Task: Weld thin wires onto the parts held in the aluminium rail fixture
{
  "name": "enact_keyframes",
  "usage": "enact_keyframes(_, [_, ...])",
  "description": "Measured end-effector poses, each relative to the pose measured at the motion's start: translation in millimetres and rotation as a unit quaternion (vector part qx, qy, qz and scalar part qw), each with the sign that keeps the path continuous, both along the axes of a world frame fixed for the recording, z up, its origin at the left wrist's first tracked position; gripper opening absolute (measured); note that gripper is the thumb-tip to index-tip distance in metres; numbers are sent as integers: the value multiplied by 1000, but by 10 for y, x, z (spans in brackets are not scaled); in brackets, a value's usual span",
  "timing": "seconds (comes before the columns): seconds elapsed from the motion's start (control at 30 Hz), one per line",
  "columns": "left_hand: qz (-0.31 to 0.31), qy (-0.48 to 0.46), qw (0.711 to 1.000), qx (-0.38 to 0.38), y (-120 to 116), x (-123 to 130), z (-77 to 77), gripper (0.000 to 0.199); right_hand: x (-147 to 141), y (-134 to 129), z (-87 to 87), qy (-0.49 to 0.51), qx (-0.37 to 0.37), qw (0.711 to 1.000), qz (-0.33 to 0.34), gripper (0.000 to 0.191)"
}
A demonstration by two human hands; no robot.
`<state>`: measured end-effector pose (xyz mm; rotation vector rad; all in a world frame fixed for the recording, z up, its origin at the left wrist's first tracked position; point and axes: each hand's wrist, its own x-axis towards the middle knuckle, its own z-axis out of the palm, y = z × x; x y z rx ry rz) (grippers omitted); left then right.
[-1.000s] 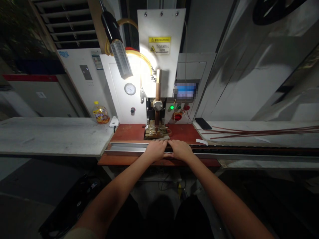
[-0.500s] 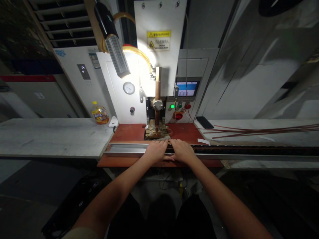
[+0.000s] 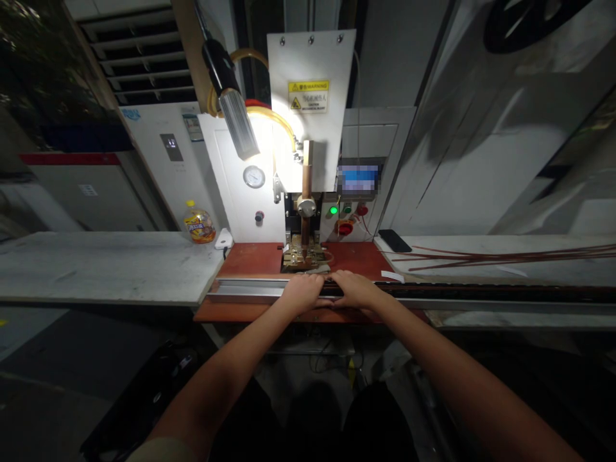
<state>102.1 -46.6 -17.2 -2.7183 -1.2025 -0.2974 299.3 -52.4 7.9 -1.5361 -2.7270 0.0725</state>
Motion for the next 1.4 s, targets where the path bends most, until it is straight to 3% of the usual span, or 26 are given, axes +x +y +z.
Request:
enact_keyframes(0.3, [7, 3, 1000, 6, 5, 5, -21, 66, 168, -127, -29, -43, 57, 995, -72, 70])
enact_keyframes(0.67, [2, 11, 1000, -3, 7, 10, -16, 67, 148, -142, -80, -33, 57, 995, -75, 66])
enact_keyframes(0.93, [-11, 25, 999, -20, 23, -21, 85, 66, 146, -137, -28, -29, 52, 995, -86, 67])
enact_keyframes(1.4, [11, 49, 999, -14, 105, -487, 236, 65, -142, -77, 54, -13, 70, 995, -69, 67])
